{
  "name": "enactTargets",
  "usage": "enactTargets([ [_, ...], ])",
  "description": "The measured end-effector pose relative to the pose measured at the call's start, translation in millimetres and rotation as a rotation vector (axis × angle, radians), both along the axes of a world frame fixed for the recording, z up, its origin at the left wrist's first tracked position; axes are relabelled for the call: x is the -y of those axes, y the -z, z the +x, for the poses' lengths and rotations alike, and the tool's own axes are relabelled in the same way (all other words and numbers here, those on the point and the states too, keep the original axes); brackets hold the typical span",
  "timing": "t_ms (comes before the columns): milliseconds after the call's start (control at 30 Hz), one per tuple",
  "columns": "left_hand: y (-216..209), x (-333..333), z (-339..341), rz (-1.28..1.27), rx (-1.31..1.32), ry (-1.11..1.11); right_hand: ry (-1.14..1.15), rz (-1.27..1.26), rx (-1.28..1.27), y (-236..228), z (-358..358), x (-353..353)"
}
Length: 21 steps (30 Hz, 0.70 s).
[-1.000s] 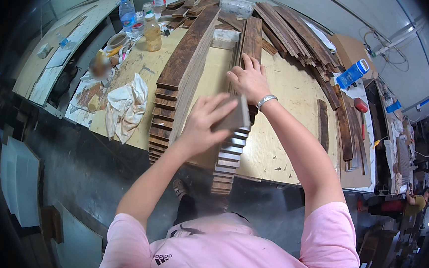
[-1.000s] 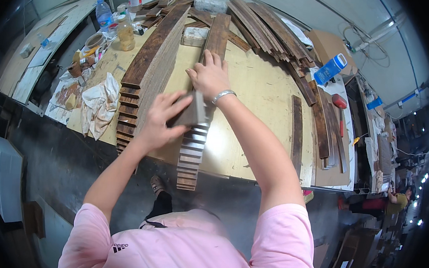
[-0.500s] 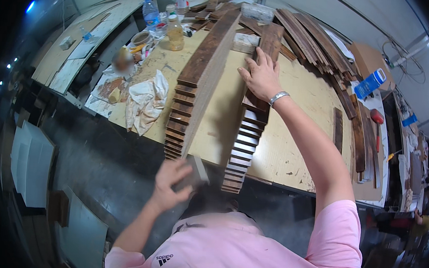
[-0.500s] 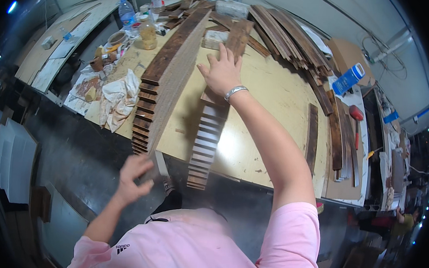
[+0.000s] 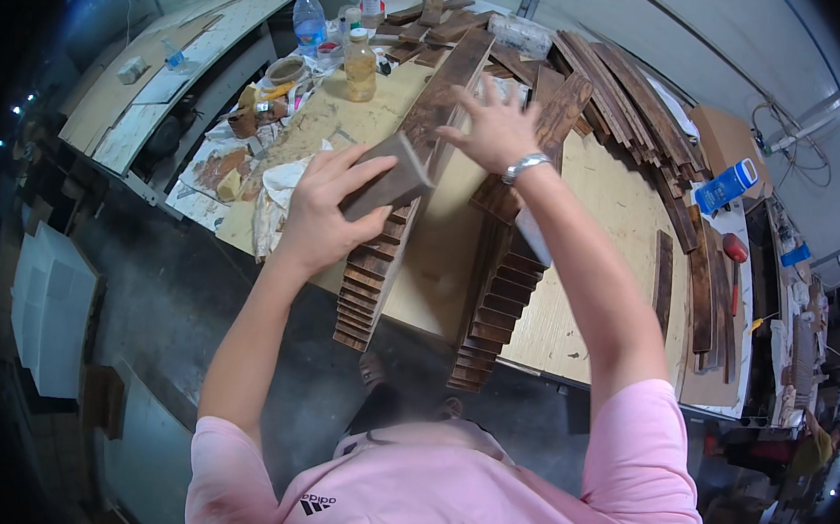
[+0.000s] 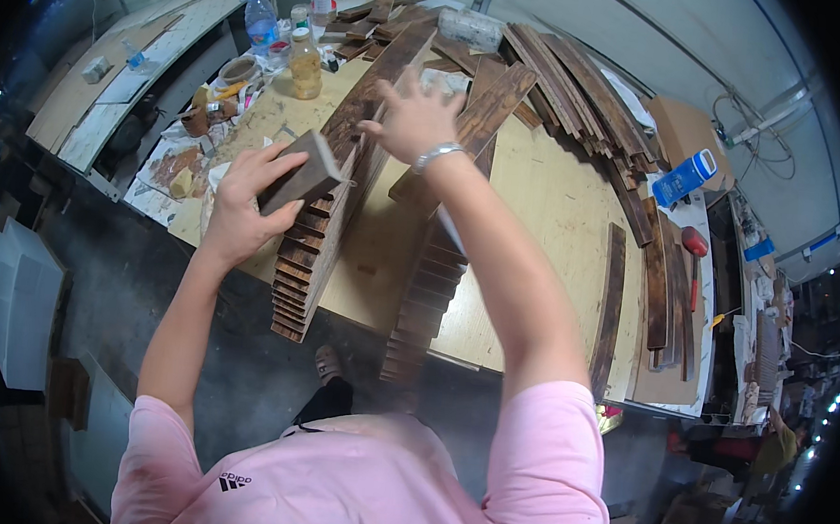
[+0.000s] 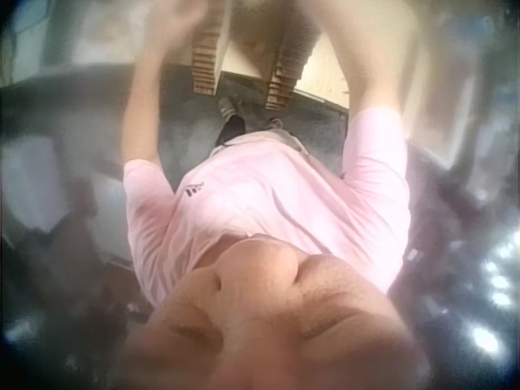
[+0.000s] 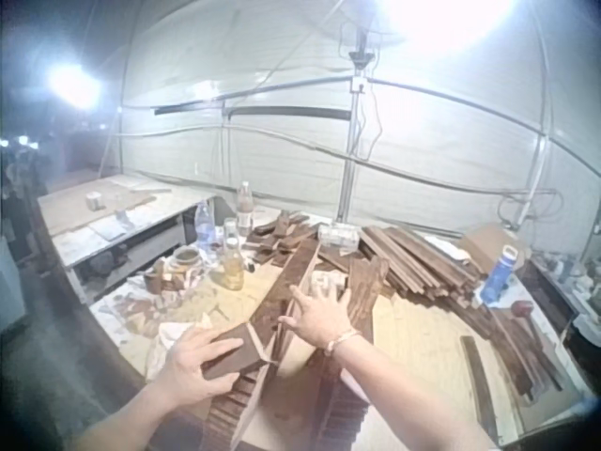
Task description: The person cleans and aligns wooden planks by hand and with a cloth on a workbench, then applies a liquid from a bottle to a sponge to wipe the wooden surfaces.
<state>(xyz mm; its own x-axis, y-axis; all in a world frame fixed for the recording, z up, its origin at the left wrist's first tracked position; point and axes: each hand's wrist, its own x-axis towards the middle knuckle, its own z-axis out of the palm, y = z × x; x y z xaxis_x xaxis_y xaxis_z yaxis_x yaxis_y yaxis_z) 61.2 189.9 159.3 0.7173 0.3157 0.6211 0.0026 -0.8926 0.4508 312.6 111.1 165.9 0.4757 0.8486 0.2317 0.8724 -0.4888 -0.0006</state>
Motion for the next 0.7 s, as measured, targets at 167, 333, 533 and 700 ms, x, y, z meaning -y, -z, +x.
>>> enactTargets([
  [167,24,-7,-25,-0.129,0.002,-0.069,0.287,-0.153,-0.100,2,30,46],
  [333,36,-7,-28,-0.142,0.014,-0.055,0.201,0.063,-0.286,22,47,65],
  [533,58,-3,-34,-0.194,-0.013,-0.093,0.111,0.193,-0.248,36,37,85],
  [700,63,-4,-45,-0.268,0.001,-0.099,0.080,0.153,-0.249,41,31,92],
])
